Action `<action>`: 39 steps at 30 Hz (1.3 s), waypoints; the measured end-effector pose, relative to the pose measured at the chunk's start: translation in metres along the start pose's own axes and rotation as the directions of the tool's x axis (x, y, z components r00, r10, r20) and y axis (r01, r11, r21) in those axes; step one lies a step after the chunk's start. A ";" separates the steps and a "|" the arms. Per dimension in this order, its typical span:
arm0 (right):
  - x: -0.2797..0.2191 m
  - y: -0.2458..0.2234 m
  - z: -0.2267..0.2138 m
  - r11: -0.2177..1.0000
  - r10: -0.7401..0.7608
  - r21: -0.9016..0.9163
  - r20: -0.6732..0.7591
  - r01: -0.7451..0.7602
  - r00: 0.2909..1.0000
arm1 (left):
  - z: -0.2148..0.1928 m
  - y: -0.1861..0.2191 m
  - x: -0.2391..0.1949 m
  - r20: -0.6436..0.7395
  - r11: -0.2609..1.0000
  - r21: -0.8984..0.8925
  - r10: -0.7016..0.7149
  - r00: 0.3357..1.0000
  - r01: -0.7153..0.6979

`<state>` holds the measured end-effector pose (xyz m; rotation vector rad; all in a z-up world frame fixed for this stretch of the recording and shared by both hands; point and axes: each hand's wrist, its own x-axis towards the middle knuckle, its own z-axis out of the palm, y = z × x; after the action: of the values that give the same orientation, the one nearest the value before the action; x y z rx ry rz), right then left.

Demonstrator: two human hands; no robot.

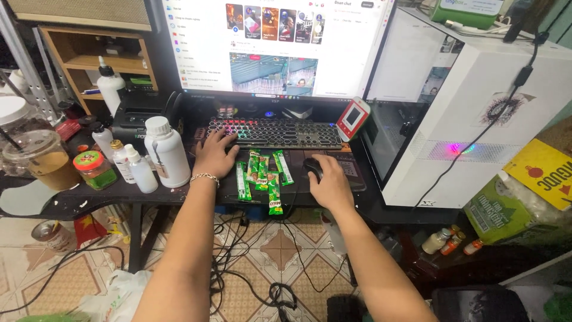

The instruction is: The person paints the side of a black high-top sneaker with a small brush, then sprays the shoe with a liquid from a spray bottle. Afterwards, the person operates a computer using a keyboard and mouse.

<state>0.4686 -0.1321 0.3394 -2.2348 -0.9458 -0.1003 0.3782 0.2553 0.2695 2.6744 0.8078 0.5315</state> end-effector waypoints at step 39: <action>0.001 0.015 0.006 0.994 -0.071 -0.087 -0.037 0.068 0.997 | -0.017 0.010 -0.010 0.030 0.999 -0.047 -0.017 0.999 0.018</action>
<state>0.4776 -0.1355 0.3269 -2.2696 -1.0152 -0.2196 0.3679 0.2441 0.2855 2.6235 0.7999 0.4998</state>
